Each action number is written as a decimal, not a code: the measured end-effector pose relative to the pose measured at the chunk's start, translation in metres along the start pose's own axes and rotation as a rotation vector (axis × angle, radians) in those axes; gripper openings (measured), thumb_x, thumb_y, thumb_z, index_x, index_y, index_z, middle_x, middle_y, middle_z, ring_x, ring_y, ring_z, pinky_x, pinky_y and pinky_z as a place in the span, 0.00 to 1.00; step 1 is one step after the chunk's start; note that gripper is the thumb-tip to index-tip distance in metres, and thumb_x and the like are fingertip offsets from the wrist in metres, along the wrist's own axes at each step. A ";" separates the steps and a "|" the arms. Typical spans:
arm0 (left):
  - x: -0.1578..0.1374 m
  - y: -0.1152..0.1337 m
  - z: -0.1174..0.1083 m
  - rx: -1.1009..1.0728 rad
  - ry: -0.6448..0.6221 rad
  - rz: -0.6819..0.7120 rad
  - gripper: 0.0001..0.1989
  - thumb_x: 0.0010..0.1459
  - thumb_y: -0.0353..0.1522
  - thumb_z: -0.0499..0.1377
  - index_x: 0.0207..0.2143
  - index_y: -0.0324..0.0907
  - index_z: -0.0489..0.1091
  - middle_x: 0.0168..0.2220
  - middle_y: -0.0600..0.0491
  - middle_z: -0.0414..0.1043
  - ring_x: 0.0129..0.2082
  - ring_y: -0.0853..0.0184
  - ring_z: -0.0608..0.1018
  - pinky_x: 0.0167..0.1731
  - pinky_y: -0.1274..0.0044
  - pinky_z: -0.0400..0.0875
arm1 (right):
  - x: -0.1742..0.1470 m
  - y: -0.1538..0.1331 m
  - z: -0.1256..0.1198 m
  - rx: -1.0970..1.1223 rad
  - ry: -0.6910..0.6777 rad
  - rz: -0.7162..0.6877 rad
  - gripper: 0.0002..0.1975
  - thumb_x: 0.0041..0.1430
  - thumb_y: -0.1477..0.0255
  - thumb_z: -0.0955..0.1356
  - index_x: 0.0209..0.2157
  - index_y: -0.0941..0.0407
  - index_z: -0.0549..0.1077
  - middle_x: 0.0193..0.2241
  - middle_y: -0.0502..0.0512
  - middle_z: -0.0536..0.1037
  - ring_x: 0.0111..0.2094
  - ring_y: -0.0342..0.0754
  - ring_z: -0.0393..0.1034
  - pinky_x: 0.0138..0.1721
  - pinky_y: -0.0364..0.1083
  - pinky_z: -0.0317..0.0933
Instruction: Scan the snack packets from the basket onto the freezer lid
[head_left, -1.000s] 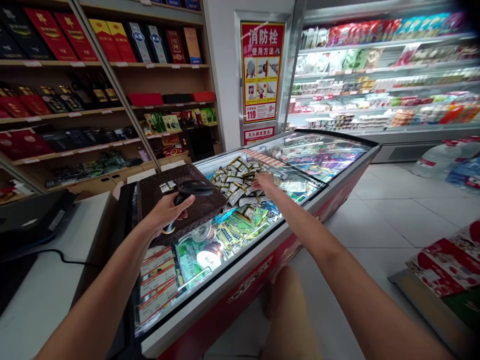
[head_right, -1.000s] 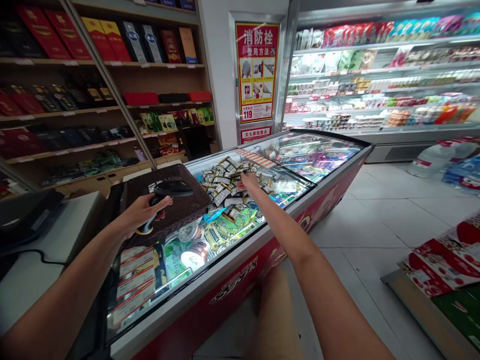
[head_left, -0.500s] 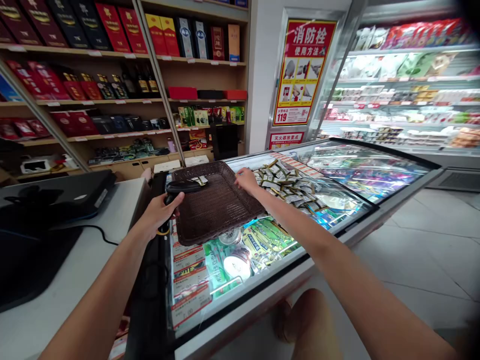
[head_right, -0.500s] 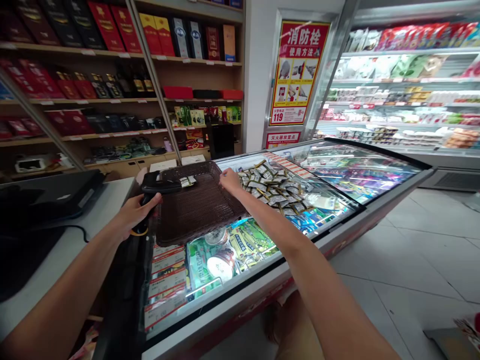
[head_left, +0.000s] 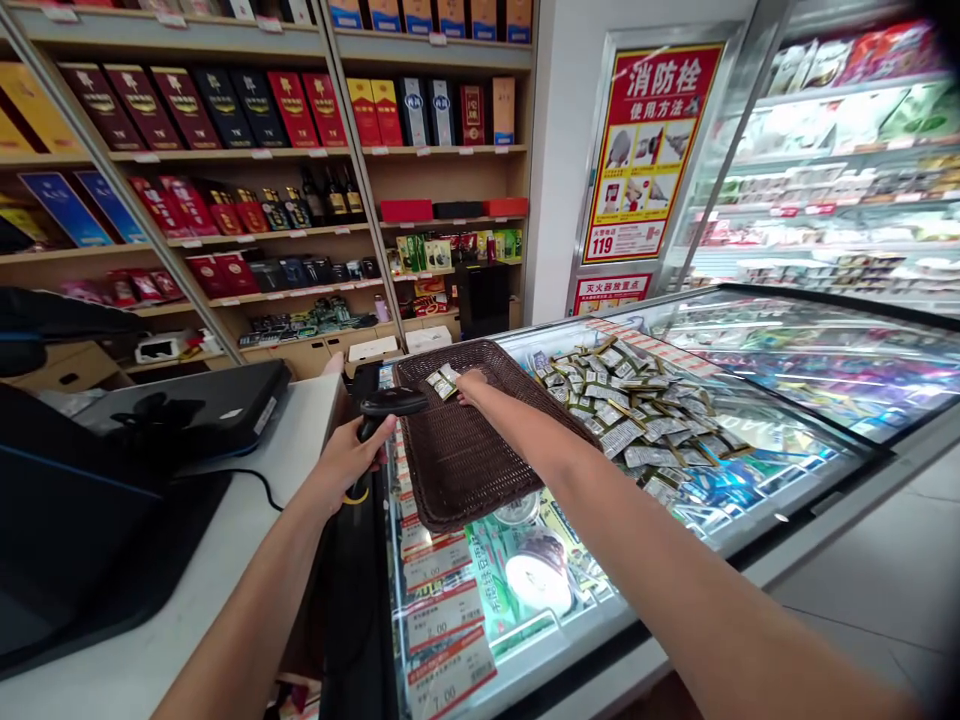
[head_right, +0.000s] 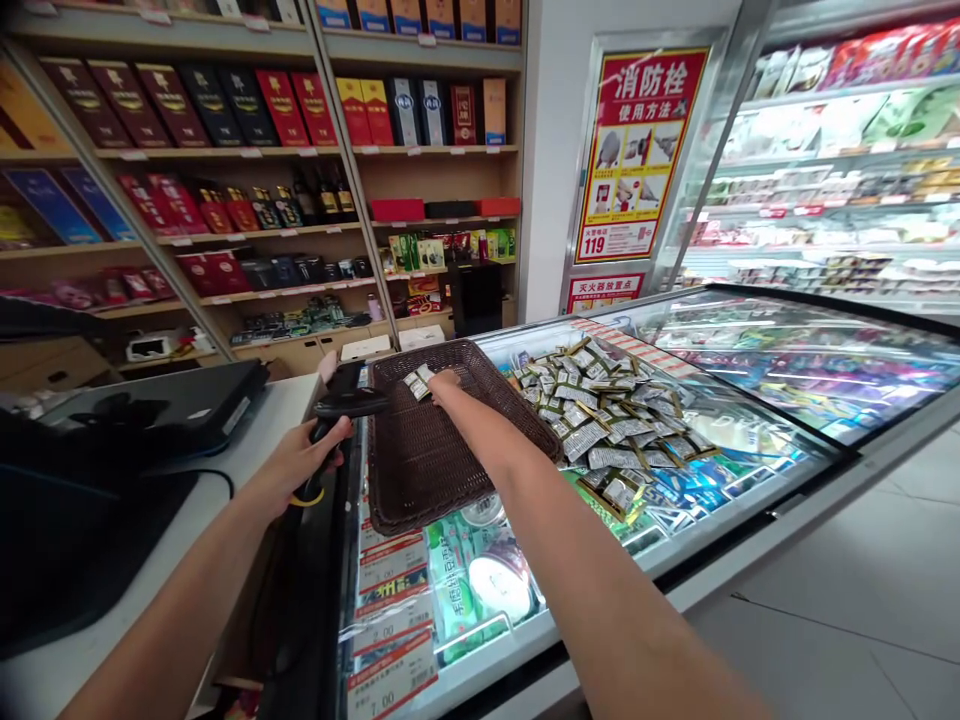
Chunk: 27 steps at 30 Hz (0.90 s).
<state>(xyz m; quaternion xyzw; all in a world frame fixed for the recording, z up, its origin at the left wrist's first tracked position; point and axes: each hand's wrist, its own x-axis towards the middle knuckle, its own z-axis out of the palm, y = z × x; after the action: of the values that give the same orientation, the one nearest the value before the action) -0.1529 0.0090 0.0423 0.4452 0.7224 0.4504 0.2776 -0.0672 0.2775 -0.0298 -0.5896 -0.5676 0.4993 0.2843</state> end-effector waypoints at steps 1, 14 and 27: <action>-0.001 0.000 0.001 0.004 -0.001 -0.002 0.30 0.44 0.59 0.63 0.30 0.41 0.70 0.21 0.57 0.69 0.22 0.70 0.72 0.22 0.80 0.66 | -0.002 0.000 -0.002 -0.003 0.023 0.001 0.14 0.62 0.68 0.67 0.40 0.66 0.73 0.29 0.67 0.77 0.27 0.53 0.75 0.19 0.45 0.68; -0.041 0.067 0.057 0.095 -0.133 0.165 0.29 0.45 0.58 0.62 0.33 0.41 0.72 0.20 0.57 0.70 0.21 0.69 0.73 0.22 0.80 0.66 | -0.107 0.029 -0.161 0.122 0.018 -0.350 0.04 0.57 0.77 0.65 0.30 0.55 0.64 0.21 0.47 0.69 0.21 0.43 0.67 0.21 0.40 0.63; -0.075 0.145 0.152 0.305 -0.256 0.383 0.28 0.47 0.59 0.59 0.29 0.42 0.71 0.17 0.55 0.72 0.20 0.66 0.74 0.19 0.79 0.60 | -0.179 0.092 -0.310 0.277 0.039 -0.411 0.11 0.63 0.74 0.65 0.27 0.54 0.60 0.18 0.44 0.66 0.20 0.42 0.67 0.27 0.43 0.68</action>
<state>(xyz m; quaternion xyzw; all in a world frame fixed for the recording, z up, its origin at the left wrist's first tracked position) 0.0598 0.0320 0.1054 0.6637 0.6436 0.3206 0.2063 0.2759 0.1611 0.0401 -0.4267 -0.5960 0.4926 0.4692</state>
